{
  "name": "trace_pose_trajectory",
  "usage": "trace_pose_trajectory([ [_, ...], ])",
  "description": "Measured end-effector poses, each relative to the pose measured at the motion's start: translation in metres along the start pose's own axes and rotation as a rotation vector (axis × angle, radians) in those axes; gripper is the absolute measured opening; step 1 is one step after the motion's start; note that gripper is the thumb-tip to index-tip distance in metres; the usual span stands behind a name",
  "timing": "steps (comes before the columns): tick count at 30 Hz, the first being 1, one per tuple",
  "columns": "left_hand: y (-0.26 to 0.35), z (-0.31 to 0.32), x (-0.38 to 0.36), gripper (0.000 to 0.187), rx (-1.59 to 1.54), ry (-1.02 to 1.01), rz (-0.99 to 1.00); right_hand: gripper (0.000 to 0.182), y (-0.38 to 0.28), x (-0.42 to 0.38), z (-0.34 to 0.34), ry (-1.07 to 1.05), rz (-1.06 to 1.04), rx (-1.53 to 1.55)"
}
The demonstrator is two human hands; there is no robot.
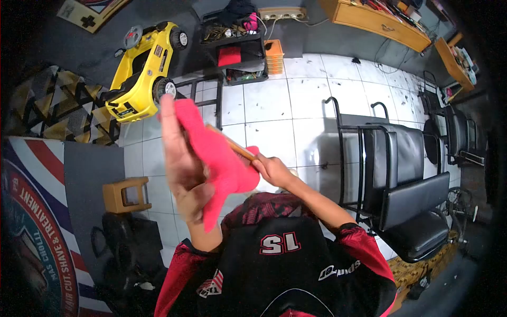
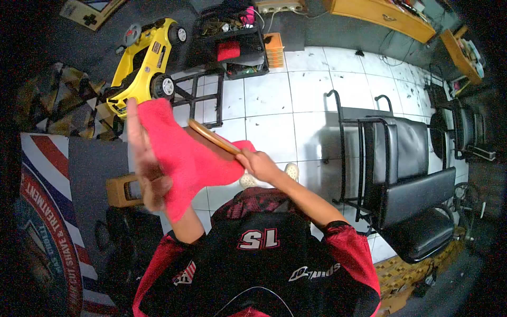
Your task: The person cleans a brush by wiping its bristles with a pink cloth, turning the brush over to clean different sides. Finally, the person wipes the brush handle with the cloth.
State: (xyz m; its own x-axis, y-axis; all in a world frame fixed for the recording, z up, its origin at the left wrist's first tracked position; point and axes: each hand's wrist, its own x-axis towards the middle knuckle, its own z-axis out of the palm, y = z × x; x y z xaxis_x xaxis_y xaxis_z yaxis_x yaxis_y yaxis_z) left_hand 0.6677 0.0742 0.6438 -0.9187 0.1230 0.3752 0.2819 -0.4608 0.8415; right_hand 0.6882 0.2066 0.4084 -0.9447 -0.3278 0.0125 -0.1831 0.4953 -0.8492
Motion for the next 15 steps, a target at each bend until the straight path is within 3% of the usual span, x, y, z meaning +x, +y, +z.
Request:
trace_pose_trajectory([
  [2,0.008,-0.009,-0.002,0.105,0.085,0.063,0.17,0.046,0.054,-0.007,0.022,-0.17,0.273,-0.271],
  [5,0.029,-0.022,-0.002,0.106,0.163,0.088,0.162,0.062,0.172,-0.049,0.06,-0.328,0.523,-0.349],
  [6,0.033,-0.017,-0.002,0.109,0.134,0.182,0.088,0.053,0.186,-0.061,0.056,-0.413,0.627,-0.357],
  [8,0.032,-0.027,-0.002,0.108,0.165,0.149,0.017,0.052,0.235,-0.09,0.064,-0.402,0.6,-0.442],
  [12,0.004,-0.031,-0.003,0.108,0.067,0.071,0.019,0.051,0.234,-0.078,0.056,-0.285,0.63,-0.398],
  [13,-0.002,-0.028,-0.003,0.108,0.018,0.041,-0.004,0.047,0.19,-0.066,0.035,-0.074,0.453,-0.351],
  [15,-0.011,-0.018,-0.002,0.105,-0.151,-0.007,-0.08,0.048,0.12,-0.034,0.004,0.159,0.375,-0.084],
])
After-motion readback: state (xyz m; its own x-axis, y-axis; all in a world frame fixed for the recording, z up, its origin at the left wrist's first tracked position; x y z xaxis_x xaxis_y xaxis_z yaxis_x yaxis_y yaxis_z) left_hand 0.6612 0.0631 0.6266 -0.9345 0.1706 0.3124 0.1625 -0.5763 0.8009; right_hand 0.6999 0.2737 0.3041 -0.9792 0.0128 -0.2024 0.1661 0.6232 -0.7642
